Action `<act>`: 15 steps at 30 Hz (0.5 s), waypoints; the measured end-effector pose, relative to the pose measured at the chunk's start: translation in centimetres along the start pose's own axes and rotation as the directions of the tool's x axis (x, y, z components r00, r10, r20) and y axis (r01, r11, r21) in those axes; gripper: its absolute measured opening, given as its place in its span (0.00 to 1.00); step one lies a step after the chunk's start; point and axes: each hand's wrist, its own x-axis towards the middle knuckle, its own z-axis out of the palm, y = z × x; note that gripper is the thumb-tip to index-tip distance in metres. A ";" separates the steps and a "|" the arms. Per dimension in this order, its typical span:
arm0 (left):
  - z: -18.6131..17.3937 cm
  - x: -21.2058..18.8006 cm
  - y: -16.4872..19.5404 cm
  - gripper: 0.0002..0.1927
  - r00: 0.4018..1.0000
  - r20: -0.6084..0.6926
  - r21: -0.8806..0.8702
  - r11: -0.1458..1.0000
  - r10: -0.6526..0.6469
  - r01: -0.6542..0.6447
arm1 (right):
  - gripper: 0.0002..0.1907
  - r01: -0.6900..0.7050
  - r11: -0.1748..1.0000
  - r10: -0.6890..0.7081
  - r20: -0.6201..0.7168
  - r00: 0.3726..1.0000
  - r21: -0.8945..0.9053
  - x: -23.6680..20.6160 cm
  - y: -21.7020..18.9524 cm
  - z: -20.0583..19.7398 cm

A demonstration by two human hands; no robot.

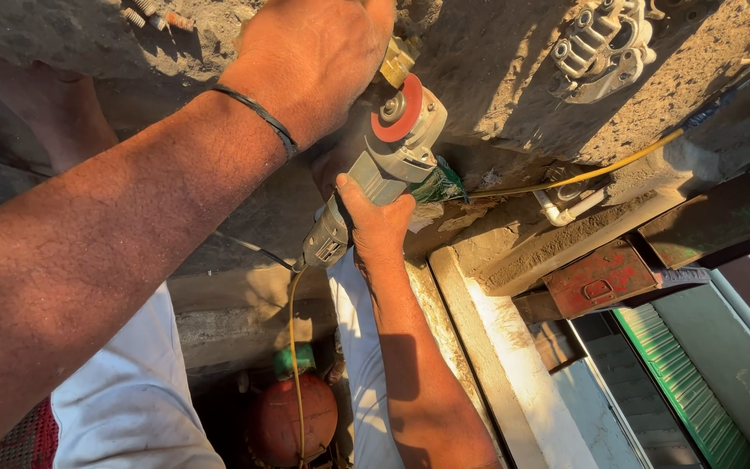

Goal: The person uses an angle grinder to grind metal components, holding each part against the spinning disc and producing sparks. They then stop the grinder, remove and reposition the grinding disc, and set the tool down among scattered metal parts on the ground.

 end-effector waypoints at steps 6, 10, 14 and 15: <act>1.0 0.3 0.0 0.19 0.994 -0.106 -0.058 0.998 0.005 -0.011 | 0.28 -0.032 0.999 0.032 -0.080 0.996 0.000 0.2 0.4 0.1; 1.8 0.2 -0.1 0.17 0.984 -0.177 -0.025 1.000 0.003 -0.008 | 0.29 -0.021 0.999 0.023 -0.036 0.999 0.049 0.3 0.9 0.2; 2.5 -0.1 0.0 0.19 0.977 -0.214 0.002 1.000 0.001 -0.001 | 0.30 -0.040 0.999 0.042 -0.076 0.996 0.029 0.3 1.5 0.4; 2.7 -0.1 0.0 0.18 0.961 -0.276 0.033 0.999 0.007 0.002 | 0.31 -0.047 0.999 0.049 -0.103 0.993 0.025 0.4 1.6 0.4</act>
